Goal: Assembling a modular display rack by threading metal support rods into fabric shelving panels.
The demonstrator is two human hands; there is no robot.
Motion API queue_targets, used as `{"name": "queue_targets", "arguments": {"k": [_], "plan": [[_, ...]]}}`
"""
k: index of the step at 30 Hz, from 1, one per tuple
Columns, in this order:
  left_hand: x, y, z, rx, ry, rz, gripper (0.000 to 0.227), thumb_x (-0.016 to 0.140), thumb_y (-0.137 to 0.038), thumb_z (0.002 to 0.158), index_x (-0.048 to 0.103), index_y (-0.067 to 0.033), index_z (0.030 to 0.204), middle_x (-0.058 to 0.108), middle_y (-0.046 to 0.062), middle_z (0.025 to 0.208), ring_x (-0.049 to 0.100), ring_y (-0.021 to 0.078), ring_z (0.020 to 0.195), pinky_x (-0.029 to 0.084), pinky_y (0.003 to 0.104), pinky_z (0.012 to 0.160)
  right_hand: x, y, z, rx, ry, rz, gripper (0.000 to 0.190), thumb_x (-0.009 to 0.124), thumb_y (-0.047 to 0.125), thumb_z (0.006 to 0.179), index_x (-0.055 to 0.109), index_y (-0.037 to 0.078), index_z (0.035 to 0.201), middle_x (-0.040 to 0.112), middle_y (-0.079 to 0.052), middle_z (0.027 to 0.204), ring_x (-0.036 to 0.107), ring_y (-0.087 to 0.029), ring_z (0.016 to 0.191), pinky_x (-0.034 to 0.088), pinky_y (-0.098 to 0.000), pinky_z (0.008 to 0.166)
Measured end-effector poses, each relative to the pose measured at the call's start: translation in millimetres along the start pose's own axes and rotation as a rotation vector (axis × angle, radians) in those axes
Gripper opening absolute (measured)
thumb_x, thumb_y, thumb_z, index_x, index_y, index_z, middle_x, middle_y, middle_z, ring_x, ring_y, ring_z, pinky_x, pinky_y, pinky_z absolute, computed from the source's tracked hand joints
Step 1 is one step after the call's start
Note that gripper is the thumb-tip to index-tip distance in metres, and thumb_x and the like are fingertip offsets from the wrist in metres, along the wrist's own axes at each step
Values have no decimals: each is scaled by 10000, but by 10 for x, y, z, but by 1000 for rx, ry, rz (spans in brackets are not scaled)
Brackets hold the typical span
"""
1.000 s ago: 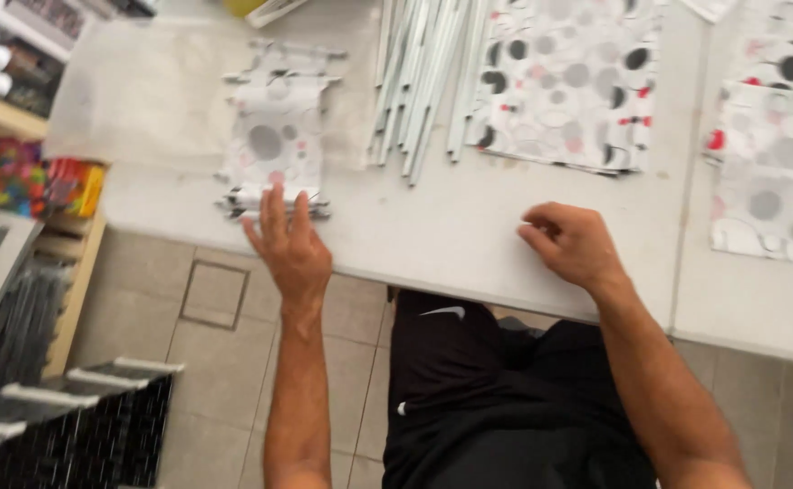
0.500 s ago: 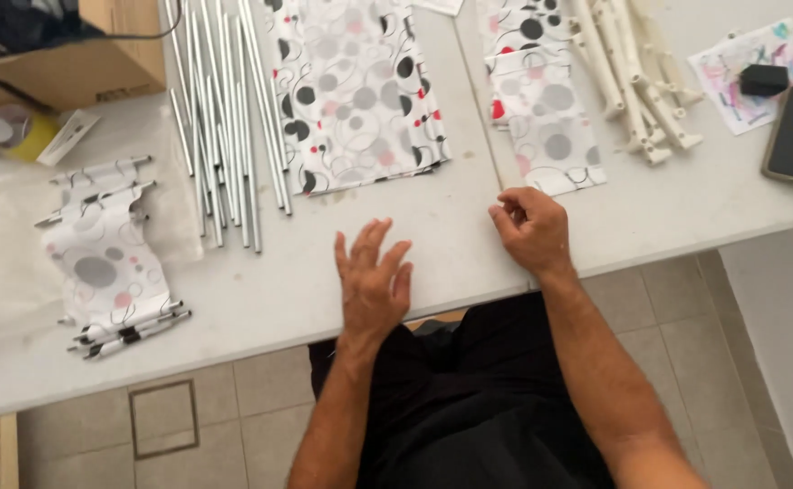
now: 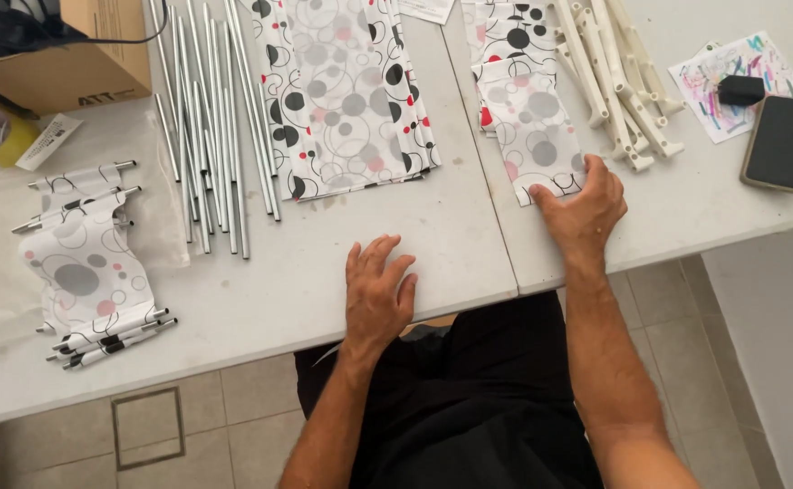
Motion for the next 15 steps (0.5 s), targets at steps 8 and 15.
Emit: {"name": "queue_targets", "arguments": {"k": [8, 15], "plan": [[-15, 31, -43, -20, -31, -30, 200, 715, -176, 908, 730, -134, 1103, 604, 83, 1362, 512, 298, 1371, 221, 557, 1215, 51, -173, 153, 99, -13, 47, 819, 1030, 356, 552, 615, 108, 1213, 671, -74, 985, 625, -319, 942, 444, -481, 851], [19, 50, -23, -14, -51, -64, 200, 720, -165, 899, 732, -133, 1095, 615, 91, 1343, 524, 308, 1359, 230, 570, 1212, 68, -178, 152, 120, -57, 236, 639, 953, 100, 676, 599, 121, 1209, 728, -56, 976, 649, -172, 749, 514, -299, 648]]}}
Point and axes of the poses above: each hand's wrist, its own z-axis towards the middle knuckle, its own x-axis out of the palm, y = z × x, the point moved 1 cm from there along z, towards the middle knuckle
